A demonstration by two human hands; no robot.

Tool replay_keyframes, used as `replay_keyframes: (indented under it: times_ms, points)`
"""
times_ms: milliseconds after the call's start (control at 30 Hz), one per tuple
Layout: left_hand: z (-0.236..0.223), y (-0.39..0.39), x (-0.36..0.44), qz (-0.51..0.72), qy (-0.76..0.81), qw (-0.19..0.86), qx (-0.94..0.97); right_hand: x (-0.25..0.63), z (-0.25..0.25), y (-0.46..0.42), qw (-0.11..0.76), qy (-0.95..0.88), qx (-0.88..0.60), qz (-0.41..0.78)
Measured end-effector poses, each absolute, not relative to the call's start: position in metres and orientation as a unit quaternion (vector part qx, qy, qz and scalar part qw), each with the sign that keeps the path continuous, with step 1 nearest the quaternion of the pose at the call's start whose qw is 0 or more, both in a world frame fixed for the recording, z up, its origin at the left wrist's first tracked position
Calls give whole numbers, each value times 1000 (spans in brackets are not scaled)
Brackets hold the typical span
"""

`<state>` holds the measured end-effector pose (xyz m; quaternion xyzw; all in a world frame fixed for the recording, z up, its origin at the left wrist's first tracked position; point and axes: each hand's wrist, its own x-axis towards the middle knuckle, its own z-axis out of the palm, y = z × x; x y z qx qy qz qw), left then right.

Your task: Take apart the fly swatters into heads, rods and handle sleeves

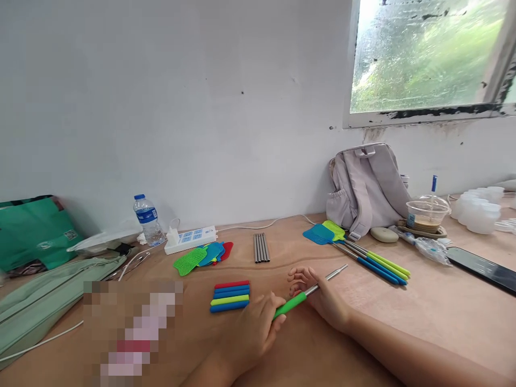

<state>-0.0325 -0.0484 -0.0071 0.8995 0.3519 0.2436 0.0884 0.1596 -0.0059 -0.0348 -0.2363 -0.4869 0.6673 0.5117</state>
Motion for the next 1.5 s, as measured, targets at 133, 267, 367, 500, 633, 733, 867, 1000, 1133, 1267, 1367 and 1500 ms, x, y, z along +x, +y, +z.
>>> replay_keyframes:
  times_ms: [133,267,367,500,633,733,867,1000,1133,1267,1367,1500]
  points:
    - [-8,-55,-29,234,343,64,907,147,-34,-16,490,-513,-222,668]
    - [-14,-54,-30,272,325,26,905,139,-32,-22,490,-516,-210,670]
    - [-16,-53,-32,284,317,9,905,137,-31,-25,486,-524,-211,667]
    - [-14,-54,-34,273,311,20,910,137,-32,-27,472,-532,-191,676]
    - [-15,-53,-30,266,331,36,905,139,-33,-22,459,-527,-210,684]
    - [-17,-49,-24,268,363,34,892,144,-35,-10,444,-457,-232,735]
    - [-17,-46,-21,284,373,-4,883,157,-37,9,488,-288,-216,795]
    - [-15,-45,-28,275,365,-44,888,164,-44,21,551,-210,-211,779]
    - [-15,-48,-29,278,346,-64,894,159,-52,22,562,-253,-235,752]
    - [-19,-52,-26,264,320,-90,906,158,-54,19,537,-290,-266,746]
    - [-26,-49,-25,276,318,-101,901,162,-55,16,504,-321,-292,747]
    - [-32,-47,-24,304,309,-74,898,163,-51,14,484,-345,-301,746]
